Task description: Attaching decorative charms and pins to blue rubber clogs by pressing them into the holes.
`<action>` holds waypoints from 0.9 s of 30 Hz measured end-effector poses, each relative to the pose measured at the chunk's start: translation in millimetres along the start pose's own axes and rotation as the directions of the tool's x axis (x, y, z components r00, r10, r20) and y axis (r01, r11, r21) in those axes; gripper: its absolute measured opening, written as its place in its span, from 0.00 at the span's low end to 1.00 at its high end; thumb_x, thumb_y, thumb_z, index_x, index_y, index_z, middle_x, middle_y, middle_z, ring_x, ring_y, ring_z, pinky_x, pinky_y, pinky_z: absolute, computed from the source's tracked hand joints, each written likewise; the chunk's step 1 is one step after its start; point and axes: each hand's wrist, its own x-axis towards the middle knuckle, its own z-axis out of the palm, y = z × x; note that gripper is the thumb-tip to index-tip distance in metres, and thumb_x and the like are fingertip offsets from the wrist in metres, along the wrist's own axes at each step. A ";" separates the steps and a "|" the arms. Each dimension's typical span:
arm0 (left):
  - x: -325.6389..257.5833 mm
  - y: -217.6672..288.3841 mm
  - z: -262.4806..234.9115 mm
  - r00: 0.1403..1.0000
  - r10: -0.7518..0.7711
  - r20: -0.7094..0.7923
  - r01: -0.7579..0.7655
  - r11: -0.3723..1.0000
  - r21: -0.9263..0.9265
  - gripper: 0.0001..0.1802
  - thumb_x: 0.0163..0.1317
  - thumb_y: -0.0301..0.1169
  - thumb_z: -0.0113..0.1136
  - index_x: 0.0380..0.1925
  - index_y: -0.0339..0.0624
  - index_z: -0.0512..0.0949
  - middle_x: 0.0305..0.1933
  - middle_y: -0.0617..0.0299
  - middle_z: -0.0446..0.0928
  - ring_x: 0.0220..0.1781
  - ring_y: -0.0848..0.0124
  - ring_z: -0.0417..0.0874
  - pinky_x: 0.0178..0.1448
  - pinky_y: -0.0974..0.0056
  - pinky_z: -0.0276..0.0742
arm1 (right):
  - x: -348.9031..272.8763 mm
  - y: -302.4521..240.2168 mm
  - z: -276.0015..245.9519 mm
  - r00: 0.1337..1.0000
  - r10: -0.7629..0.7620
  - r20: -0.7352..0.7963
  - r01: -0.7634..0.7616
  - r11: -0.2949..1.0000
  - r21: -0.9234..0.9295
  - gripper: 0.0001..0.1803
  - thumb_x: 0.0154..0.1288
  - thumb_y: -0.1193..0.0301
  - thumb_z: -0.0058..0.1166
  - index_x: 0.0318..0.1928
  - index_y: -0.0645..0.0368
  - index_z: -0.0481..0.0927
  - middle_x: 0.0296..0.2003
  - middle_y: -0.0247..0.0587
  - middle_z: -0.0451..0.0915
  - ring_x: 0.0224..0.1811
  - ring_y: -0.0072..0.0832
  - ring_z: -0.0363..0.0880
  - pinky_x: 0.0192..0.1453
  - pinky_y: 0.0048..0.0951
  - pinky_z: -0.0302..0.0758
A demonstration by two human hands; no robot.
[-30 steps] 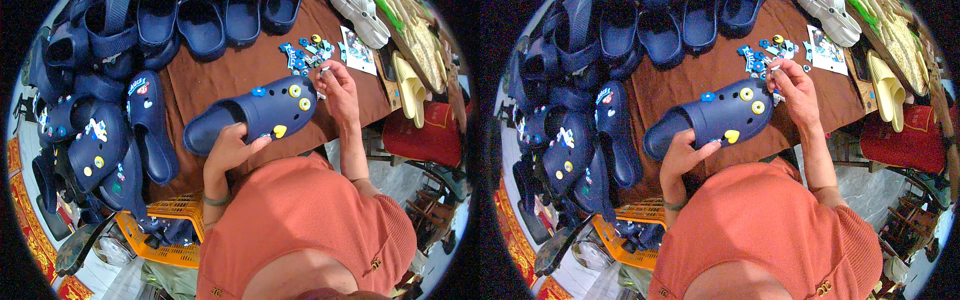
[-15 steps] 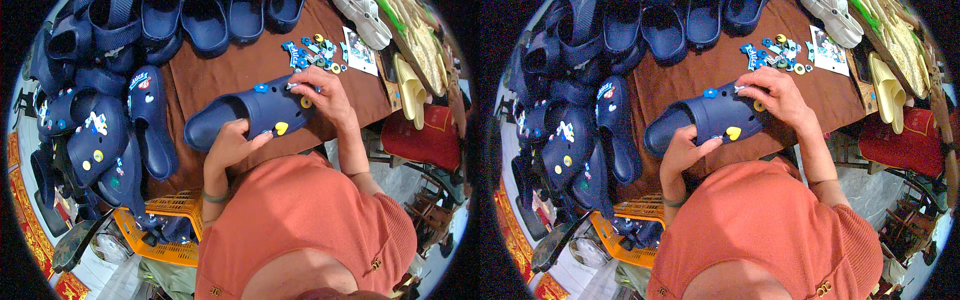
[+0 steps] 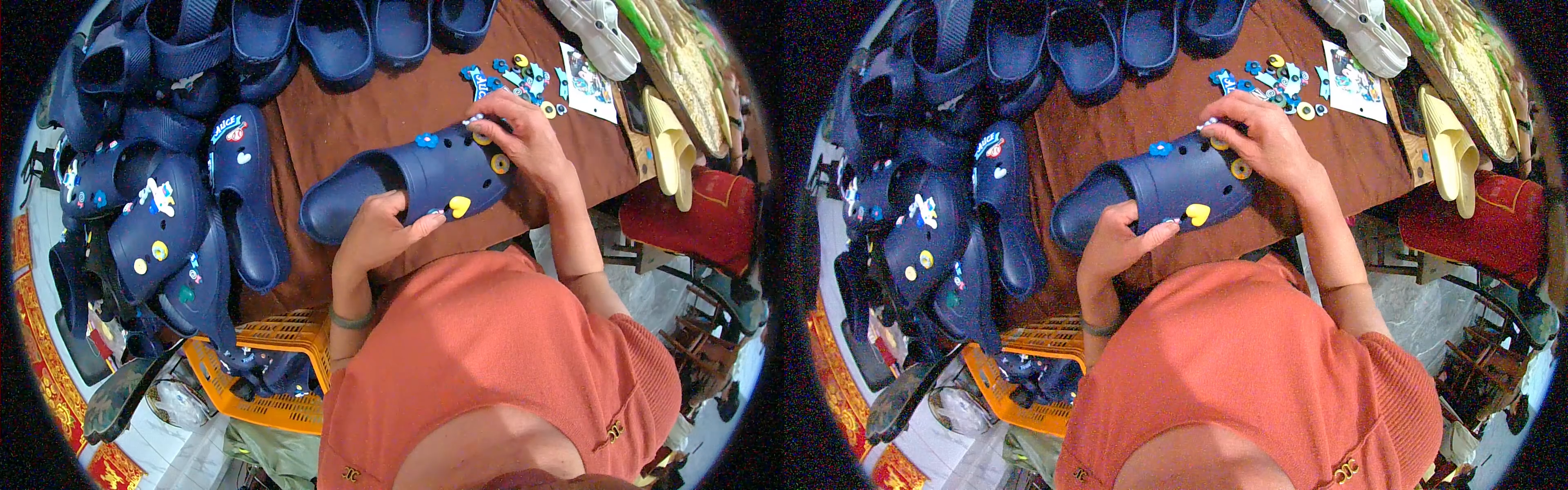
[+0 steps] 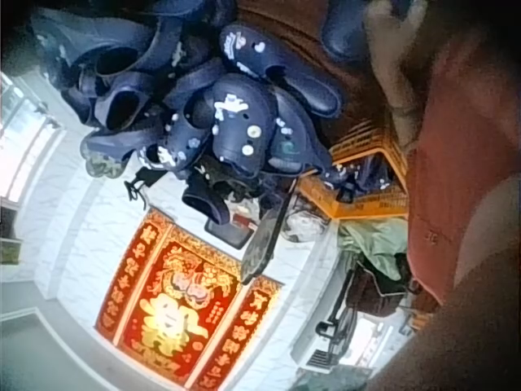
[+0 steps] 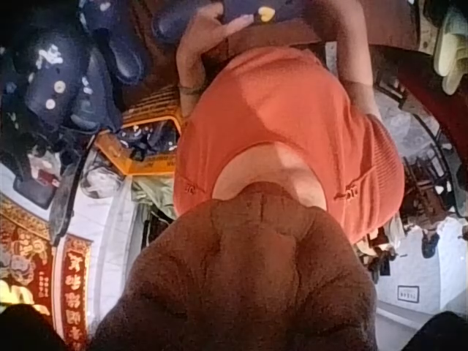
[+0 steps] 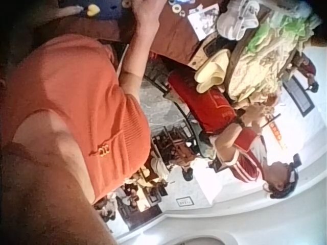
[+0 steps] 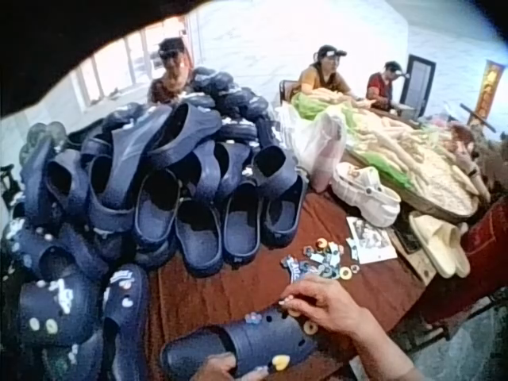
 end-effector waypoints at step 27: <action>-1.0 -3.4 -0.6 1.000 -0.017 0.017 0.018 0.999 -0.047 0.16 0.54 0.34 0.68 0.38 0.34 0.81 0.34 0.59 0.82 0.37 0.72 0.81 0.44 0.65 0.75 | 3.8 -0.6 16.5 0.993 -0.065 -0.093 0.053 0.990 -0.131 0.11 0.61 0.69 0.59 0.41 0.62 0.78 0.36 0.46 0.80 0.39 0.40 0.80 0.41 0.33 0.76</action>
